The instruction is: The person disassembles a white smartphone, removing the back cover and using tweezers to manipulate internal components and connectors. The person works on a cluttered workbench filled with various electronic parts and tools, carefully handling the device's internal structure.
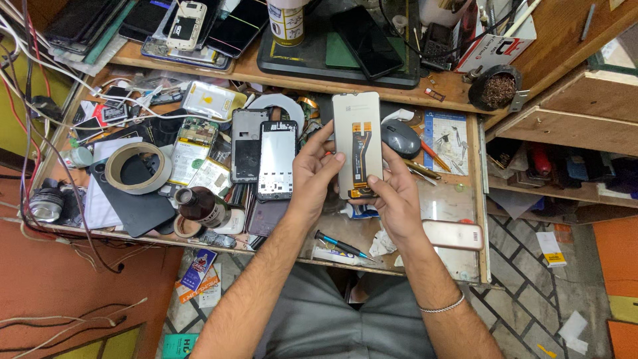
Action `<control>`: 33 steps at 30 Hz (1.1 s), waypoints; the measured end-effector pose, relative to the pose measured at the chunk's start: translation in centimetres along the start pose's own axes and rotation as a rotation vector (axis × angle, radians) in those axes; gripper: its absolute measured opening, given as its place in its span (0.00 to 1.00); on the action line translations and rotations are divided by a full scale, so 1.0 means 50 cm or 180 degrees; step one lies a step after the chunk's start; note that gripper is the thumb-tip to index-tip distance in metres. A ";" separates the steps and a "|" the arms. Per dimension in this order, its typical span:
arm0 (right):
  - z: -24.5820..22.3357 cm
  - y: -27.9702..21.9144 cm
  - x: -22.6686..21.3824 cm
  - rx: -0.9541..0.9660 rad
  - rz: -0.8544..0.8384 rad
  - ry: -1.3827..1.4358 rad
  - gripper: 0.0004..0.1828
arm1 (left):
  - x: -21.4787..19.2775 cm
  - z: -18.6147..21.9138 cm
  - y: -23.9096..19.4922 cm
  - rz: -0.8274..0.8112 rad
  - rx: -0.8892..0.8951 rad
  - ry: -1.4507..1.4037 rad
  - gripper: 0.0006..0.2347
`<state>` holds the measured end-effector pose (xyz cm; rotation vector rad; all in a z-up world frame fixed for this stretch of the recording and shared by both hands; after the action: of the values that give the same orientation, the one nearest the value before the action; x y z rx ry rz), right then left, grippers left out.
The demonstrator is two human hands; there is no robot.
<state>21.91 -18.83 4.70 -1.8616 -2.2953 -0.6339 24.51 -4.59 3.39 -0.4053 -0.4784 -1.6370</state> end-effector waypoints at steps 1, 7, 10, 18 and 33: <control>-0.001 0.000 0.001 -0.0003 -0.0008 0.0002 0.34 | -0.001 0.000 -0.001 0.0031 -0.0031 0.0049 0.26; 0.000 0.002 0.001 -0.0078 -0.0043 -0.0050 0.34 | -0.001 0.004 -0.003 0.0035 0.0012 0.0179 0.26; 0.005 -0.001 0.000 -0.0099 -0.0046 0.0060 0.34 | -0.007 -0.003 -0.003 0.0097 -0.0063 0.0190 0.26; 0.013 -0.005 -0.014 -0.0145 -0.0006 0.0163 0.34 | -0.004 -0.006 0.003 0.0031 -0.0019 0.0009 0.24; -0.038 -0.046 0.074 -0.1506 -0.1347 -0.2211 0.36 | -0.007 -0.073 -0.001 -0.0510 -0.0635 -0.0127 0.28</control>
<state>18.51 -16.57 7.15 -2.0292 -3.2894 -0.7050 24.57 -6.21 0.12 -0.5606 -0.3860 -1.8423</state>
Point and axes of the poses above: each hand's wrist, its own y-axis towards the middle knuckle, its own x-axis out of the palm, z = x × y, the point moved 9 cm from there along y, towards the middle knuckle, and after that the axes turned 10 degrees about -x, right-handed, at the moved point
